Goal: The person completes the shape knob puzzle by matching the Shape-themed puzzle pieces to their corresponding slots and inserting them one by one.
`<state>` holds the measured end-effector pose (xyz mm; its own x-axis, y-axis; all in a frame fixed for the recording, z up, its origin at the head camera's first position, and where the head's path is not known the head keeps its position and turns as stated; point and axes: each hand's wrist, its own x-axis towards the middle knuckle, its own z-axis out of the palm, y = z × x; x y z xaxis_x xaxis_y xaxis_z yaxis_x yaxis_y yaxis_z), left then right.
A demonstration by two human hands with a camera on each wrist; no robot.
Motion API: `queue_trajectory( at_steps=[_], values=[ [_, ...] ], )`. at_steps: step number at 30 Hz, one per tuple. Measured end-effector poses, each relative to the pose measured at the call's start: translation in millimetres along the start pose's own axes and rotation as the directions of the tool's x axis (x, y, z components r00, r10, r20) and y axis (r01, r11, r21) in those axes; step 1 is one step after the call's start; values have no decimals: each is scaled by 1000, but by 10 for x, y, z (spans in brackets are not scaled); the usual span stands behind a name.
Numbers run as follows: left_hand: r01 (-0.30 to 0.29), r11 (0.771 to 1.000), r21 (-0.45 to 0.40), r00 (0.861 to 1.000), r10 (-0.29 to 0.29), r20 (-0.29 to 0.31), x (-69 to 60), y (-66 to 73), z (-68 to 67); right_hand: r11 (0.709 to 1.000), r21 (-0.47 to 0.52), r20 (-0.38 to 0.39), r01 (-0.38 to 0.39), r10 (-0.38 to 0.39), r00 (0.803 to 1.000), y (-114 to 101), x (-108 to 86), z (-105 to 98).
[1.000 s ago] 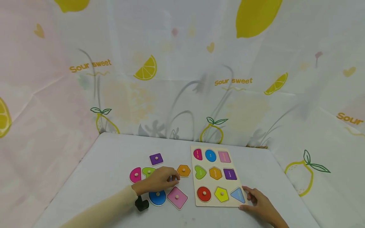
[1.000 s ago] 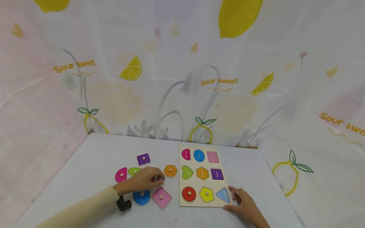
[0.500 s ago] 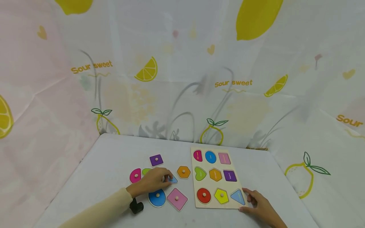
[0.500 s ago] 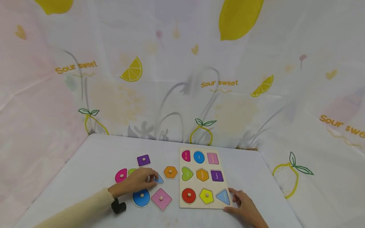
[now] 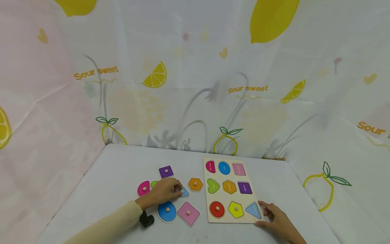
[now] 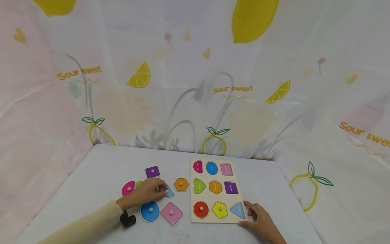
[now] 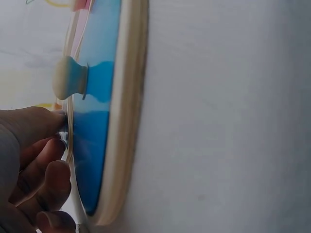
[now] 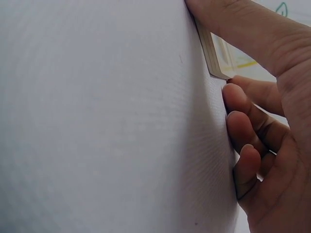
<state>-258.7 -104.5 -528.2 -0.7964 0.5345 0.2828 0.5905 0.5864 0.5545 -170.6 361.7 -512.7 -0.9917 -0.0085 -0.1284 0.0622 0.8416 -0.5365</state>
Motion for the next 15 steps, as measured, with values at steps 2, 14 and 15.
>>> queue_trajectory(
  at_steps=[2,14,15],
  values=[
    [11,1000,-1,1000,-11,-6,12,-4,6,1000,5,1,13,-13,1000,-5,-1,-14],
    [37,999,-14,999,-37,8,14,34,-10,1000,30,0,-1,1,1000,-1,3,-2],
    [37,999,-9,999,-37,8,13,40,-10,1000,27,1,-6,6,1000,-1,4,0]
  ],
)
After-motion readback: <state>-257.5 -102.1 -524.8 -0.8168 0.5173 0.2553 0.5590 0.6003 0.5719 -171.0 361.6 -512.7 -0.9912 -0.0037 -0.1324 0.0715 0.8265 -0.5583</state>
